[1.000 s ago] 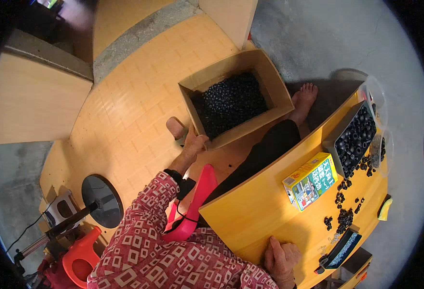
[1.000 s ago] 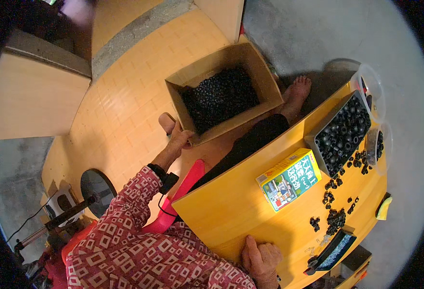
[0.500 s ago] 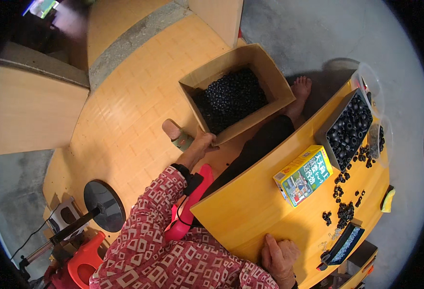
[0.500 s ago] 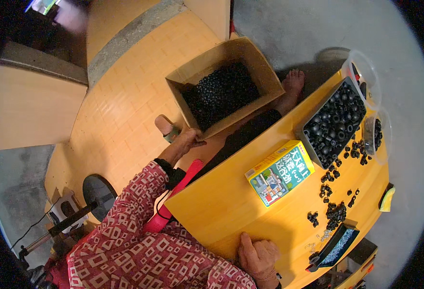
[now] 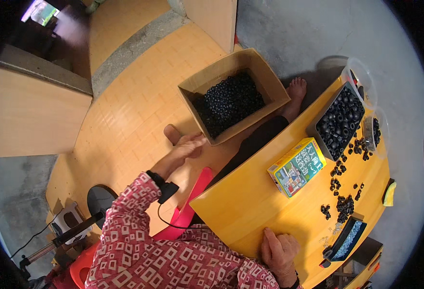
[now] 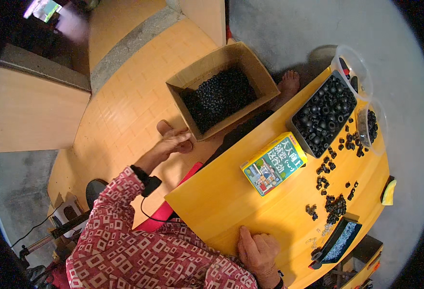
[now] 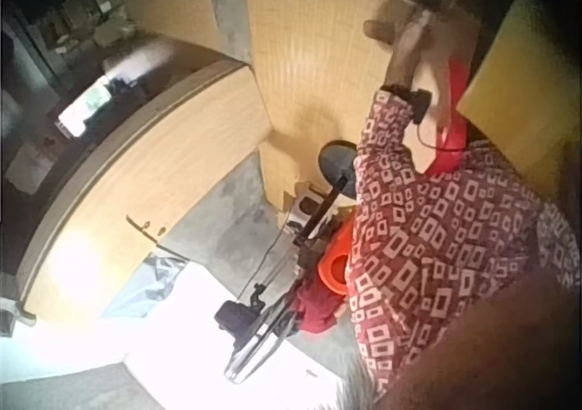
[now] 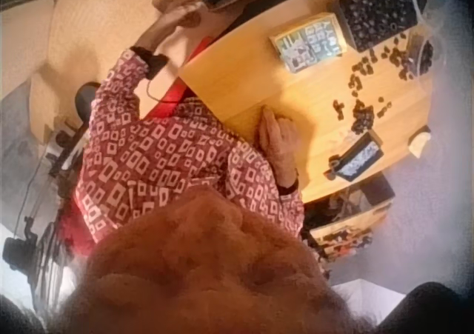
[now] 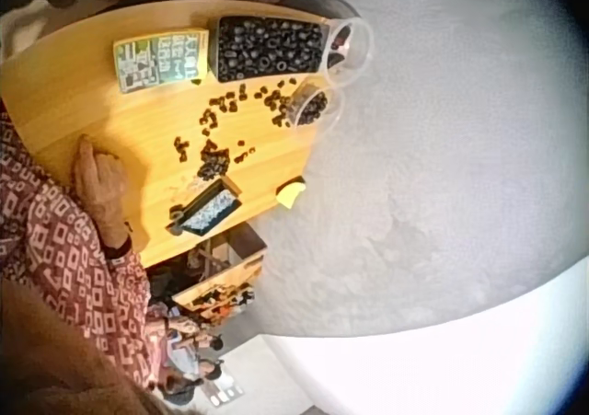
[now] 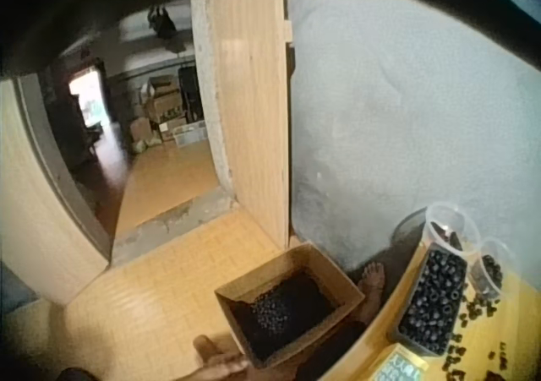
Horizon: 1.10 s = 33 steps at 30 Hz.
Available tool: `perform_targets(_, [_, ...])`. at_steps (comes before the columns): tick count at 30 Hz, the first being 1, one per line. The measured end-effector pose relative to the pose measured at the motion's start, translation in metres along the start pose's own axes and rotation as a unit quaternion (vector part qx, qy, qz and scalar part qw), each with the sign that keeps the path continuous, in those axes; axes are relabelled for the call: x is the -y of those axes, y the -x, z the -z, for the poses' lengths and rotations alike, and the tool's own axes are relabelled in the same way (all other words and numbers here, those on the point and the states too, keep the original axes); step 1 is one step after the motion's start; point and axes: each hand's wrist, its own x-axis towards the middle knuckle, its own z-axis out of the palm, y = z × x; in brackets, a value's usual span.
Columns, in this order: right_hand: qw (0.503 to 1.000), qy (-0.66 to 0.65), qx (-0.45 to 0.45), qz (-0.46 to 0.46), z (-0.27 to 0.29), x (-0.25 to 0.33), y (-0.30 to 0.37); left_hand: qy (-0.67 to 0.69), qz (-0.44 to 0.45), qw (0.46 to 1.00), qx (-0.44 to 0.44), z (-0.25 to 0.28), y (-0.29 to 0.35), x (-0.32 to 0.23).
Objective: The person sorts small black plastic or rubber components by hand, transferring them from a cardboard box into plastic trays on a wooden table.
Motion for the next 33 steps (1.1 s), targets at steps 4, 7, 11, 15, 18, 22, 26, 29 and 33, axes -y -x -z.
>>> perform_targets(4, [1.0, -0.009, -0.007, -0.006, 0.0, 0.001, -0.003, 0.097, -0.046, 0.989, 0.098, 0.012, 0.045, -0.036])
perform_targets(7, [1.0, -0.013, -0.008, -0.014, 0.001, 0.003, -0.005, 0.091, -0.069, 0.987, 0.111, 0.002, 0.094, -0.076])
perform_targets(11, [0.999, -0.018, -0.02, -0.022, 0.0, 0.002, -0.006, 0.088, -0.145, 0.964, 0.206, -0.019, 0.167, -0.127])
perform_targets(15, [0.999, -0.019, -0.032, -0.016, -0.002, 0.001, -0.004, 0.175, -0.166, 0.877, 0.415, -0.032, 0.22, -0.133])
perform_targets(18, [0.999, -0.015, -0.047, -0.005, -0.003, 0.001, -0.006, -0.009, -0.097, 0.849, 0.519, -0.049, 0.233, -0.128])
perform_targets(22, [0.998, 0.002, -0.058, 0.006, -0.004, 0.0, -0.005, -0.089, -0.044, 0.85, 0.517, -0.061, 0.226, -0.109])
perform_targets(26, [0.998, 0.003, -0.056, 0.013, -0.003, -0.001, -0.005, -0.101, -0.102, 0.885, 0.443, -0.062, 0.222, -0.099])
perform_targets(29, [0.998, -0.003, -0.056, 0.017, -0.004, -0.001, -0.005, -0.097, -0.113, 0.901, 0.408, -0.073, 0.219, -0.093])
perform_targets(33, [0.998, -0.002, -0.062, 0.027, -0.008, -0.004, -0.003, -0.088, -0.128, 0.897, 0.414, -0.098, 0.215, -0.092])
